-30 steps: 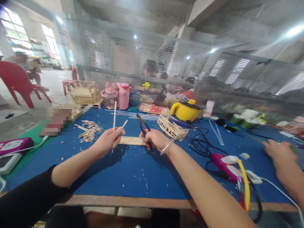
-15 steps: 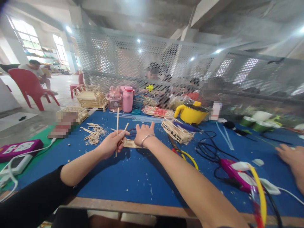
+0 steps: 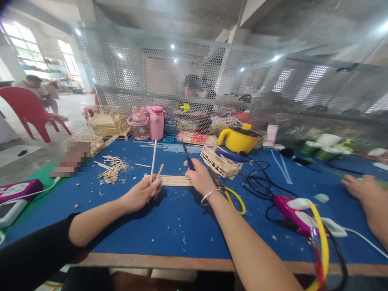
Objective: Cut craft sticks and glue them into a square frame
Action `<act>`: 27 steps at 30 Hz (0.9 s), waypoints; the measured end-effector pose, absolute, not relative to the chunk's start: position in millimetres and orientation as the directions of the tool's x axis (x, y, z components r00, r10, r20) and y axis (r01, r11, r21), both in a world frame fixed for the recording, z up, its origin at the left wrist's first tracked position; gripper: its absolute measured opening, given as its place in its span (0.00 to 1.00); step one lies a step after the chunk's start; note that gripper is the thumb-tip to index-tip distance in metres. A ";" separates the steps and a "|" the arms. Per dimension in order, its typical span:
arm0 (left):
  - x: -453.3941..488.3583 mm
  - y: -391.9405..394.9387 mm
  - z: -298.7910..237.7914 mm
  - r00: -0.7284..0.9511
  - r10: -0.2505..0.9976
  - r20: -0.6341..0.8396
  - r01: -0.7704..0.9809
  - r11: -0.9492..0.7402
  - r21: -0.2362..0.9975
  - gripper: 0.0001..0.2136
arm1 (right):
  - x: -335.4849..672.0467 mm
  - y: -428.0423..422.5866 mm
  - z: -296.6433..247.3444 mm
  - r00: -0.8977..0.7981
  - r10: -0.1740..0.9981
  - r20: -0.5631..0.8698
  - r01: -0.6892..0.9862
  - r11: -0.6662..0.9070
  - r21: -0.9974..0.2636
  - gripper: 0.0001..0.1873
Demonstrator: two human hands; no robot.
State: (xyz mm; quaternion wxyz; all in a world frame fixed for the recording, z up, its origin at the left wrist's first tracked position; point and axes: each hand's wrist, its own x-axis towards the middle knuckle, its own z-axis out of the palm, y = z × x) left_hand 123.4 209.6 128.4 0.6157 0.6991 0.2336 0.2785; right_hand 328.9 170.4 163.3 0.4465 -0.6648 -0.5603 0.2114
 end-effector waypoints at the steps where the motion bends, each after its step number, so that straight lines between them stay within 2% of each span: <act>1: 123.4 208.2 129.7 0.721 0.689 0.076 -0.016 -0.093 0.996 0.17 | 325.1 168.6 163.5 0.274 0.940 0.202 0.456 0.058 -0.888 0.12; 4: 123.0 202.4 139.3 0.719 0.694 -0.032 -0.057 0.104 0.993 0.17 | 309.3 162.6 169.0 0.244 0.948 0.205 0.246 0.144 -0.958 0.13; 8: 124.6 193.2 151.0 0.791 0.595 -0.143 -0.090 0.345 0.934 0.16 | 289.3 157.4 174.4 0.194 0.951 0.241 0.126 0.219 -0.968 0.14; 13: 127.2 190.3 148.8 0.833 0.550 -0.062 -0.133 0.309 0.942 0.12 | 278.8 158.3 171.3 0.170 0.946 0.277 0.034 0.276 -0.961 0.12; 18: 128.2 193.1 144.2 0.809 0.587 0.028 -0.160 0.175 0.971 0.14 | 275.5 158.7 171.1 0.147 0.958 0.247 -0.080 0.260 -0.962 0.12; 22: 129.3 191.8 146.4 0.810 0.586 -0.031 -0.141 0.245 0.959 0.14 | 272.4 159.4 170.3 0.127 0.978 0.165 -0.200 0.189 -0.961 0.12; 27: 125.5 195.3 150.0 0.831 0.545 -0.108 -0.084 0.315 0.945 0.15 | 272.0 160.0 170.8 0.200 0.970 0.136 -0.193 0.175 -0.965 0.18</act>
